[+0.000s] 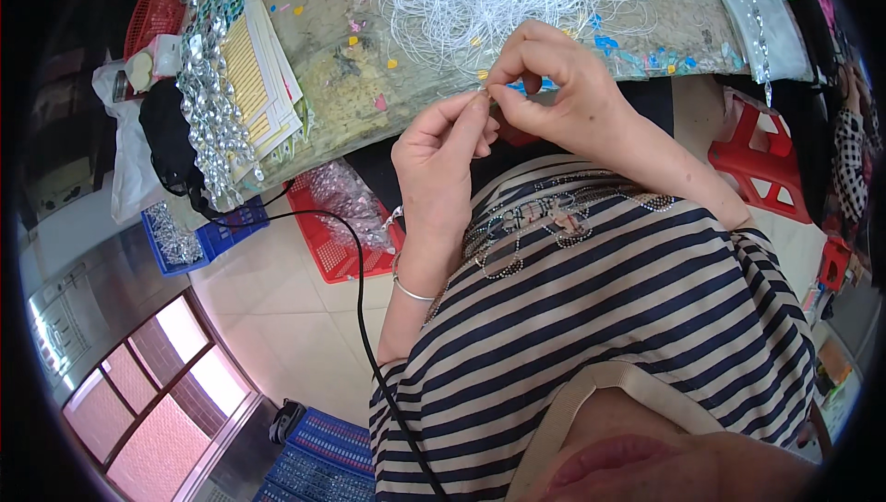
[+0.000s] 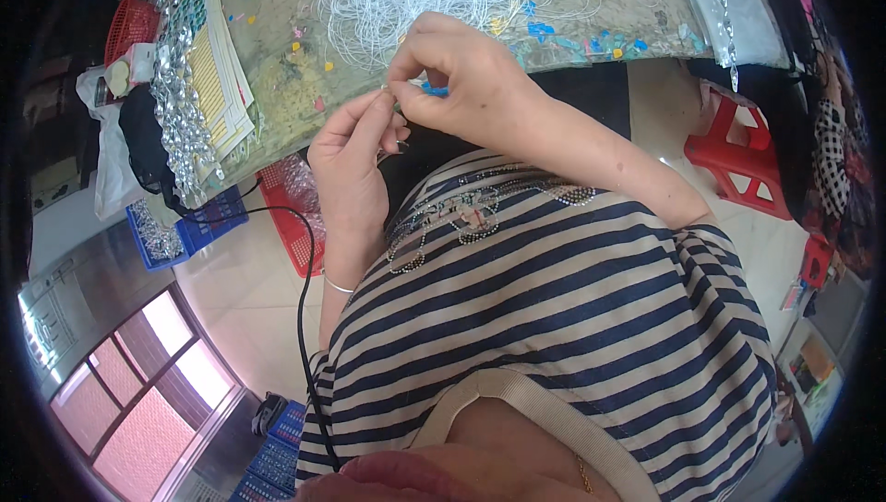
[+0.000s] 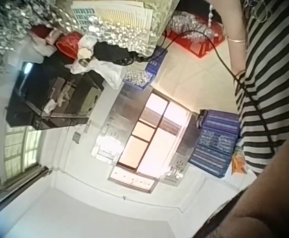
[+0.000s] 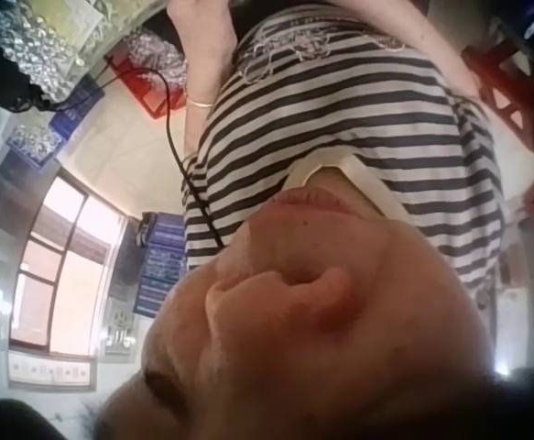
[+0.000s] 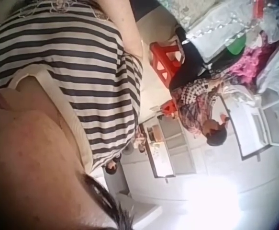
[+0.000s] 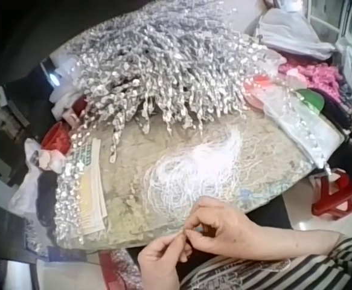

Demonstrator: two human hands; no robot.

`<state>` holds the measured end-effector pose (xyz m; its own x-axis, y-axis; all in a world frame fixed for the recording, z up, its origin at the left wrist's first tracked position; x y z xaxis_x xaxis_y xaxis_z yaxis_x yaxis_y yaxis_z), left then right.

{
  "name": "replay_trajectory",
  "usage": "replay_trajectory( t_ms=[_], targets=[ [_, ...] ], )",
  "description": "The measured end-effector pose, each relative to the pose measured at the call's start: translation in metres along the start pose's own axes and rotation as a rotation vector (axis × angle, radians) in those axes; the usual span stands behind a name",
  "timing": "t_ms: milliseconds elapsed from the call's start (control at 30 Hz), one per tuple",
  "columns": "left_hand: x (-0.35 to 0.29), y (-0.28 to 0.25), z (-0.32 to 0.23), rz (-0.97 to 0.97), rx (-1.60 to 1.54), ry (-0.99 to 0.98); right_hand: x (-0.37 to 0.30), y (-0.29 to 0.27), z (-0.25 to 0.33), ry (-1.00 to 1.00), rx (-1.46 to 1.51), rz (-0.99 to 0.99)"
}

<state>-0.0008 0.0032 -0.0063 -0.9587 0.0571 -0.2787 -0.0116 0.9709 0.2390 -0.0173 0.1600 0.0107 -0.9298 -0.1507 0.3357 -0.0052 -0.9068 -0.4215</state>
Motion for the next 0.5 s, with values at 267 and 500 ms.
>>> replay_trajectory(
  t_ms=[267,500],
  targets=[
    [-0.003,0.002,-0.004,-0.004,-0.036,-0.064,-0.006,-0.002,0.000,0.504,0.561,0.116],
    [-0.006,0.005,-0.009,-0.043,0.060,-0.055,-0.005,-0.008,0.004,0.680,0.714,0.154]
  ],
)
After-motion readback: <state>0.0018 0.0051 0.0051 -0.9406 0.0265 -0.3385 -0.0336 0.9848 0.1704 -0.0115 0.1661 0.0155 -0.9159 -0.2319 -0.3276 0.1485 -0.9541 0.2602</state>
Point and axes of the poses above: each hand's wrist, its own x-axis towards the middle knuckle, its own y-axis out of the palm, z = x × y, the point moved 2 cm from there along x, towards the middle knuckle, and after that the axes turned 3 degrees about -z, right-handed, at the moved point
